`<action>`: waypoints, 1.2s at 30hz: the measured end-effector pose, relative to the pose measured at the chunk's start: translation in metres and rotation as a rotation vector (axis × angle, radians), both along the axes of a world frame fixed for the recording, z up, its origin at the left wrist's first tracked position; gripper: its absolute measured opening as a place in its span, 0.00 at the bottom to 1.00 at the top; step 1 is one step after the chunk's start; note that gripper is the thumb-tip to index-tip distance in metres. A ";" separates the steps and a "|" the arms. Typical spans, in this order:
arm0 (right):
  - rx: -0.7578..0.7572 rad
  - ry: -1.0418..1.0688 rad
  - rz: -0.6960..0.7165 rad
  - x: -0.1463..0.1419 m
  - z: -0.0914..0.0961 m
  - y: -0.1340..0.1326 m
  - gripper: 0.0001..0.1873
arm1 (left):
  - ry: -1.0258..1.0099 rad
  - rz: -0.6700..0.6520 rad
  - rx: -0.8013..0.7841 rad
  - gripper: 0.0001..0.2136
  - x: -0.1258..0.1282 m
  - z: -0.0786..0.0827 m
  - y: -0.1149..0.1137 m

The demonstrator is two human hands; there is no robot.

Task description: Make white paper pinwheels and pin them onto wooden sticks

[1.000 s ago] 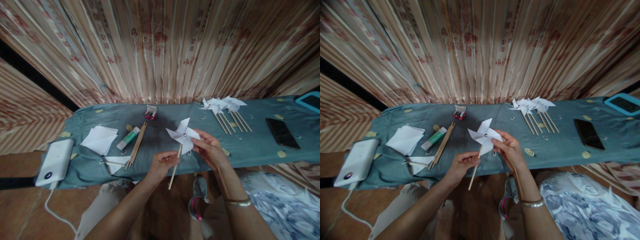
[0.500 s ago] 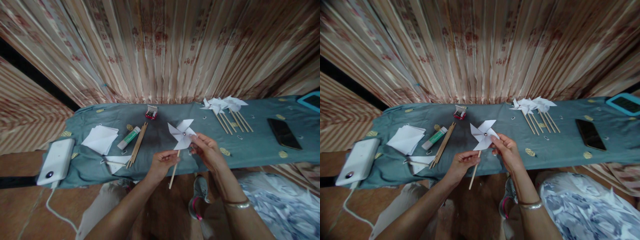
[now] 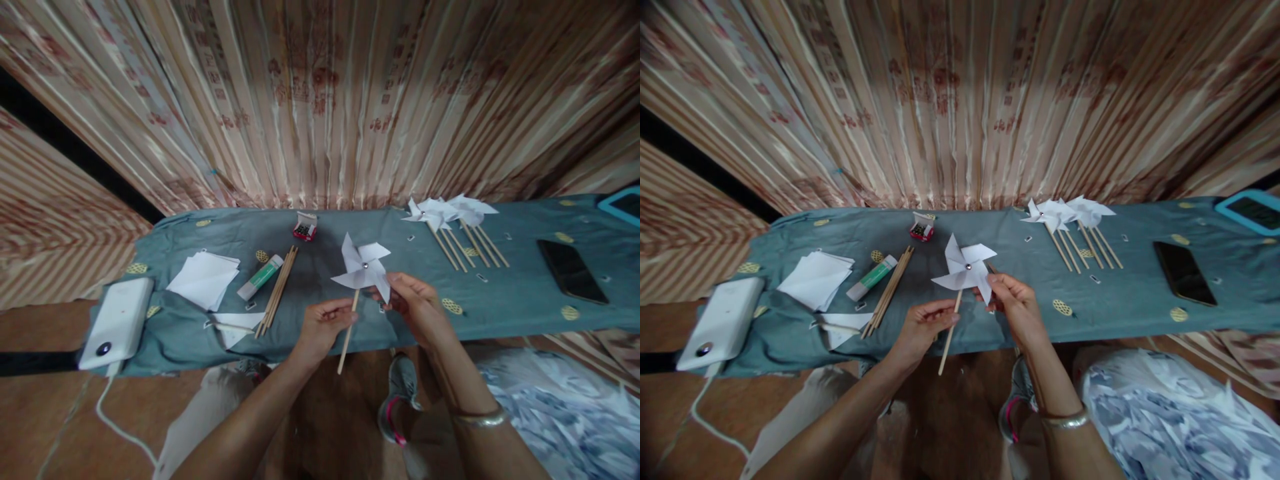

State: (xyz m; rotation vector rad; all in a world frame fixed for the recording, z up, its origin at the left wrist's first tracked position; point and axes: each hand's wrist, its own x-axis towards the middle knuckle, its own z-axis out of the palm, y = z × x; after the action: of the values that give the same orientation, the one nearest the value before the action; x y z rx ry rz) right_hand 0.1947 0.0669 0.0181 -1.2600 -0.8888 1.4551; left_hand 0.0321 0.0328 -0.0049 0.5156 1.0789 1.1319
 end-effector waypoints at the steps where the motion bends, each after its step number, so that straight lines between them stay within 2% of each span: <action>1: 0.005 0.007 0.012 0.000 0.000 -0.001 0.17 | 0.006 0.004 0.005 0.20 0.000 0.000 0.000; 9: 0.018 0.036 0.069 -0.005 -0.002 -0.005 0.13 | 0.026 0.005 0.025 0.20 -0.002 -0.002 0.000; 18: 0.025 0.015 0.101 -0.013 -0.003 -0.008 0.16 | 0.016 -0.004 0.047 0.20 -0.001 0.002 0.000; 27: 0.150 -0.302 0.154 -0.016 0.006 -0.012 0.21 | -0.007 0.022 0.005 0.20 -0.002 0.001 0.001; 30: 0.191 -0.367 0.085 -0.003 0.009 -0.010 0.21 | 0.001 0.011 0.005 0.20 -0.003 0.004 0.000; 34: 0.242 -0.380 -0.200 0.016 0.006 -0.002 0.16 | -0.002 -0.027 -0.028 0.19 -0.005 0.006 -0.003; 36: 0.222 -0.289 -0.267 0.019 0.002 0.003 0.14 | -0.023 -0.059 -0.050 0.19 -0.005 0.005 -0.006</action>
State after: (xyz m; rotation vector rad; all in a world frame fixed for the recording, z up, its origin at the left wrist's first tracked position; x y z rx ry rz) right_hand 0.2139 0.0700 0.0199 -1.3803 -0.9986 0.9522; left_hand 0.0268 0.0270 0.0005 0.4910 1.0625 1.0540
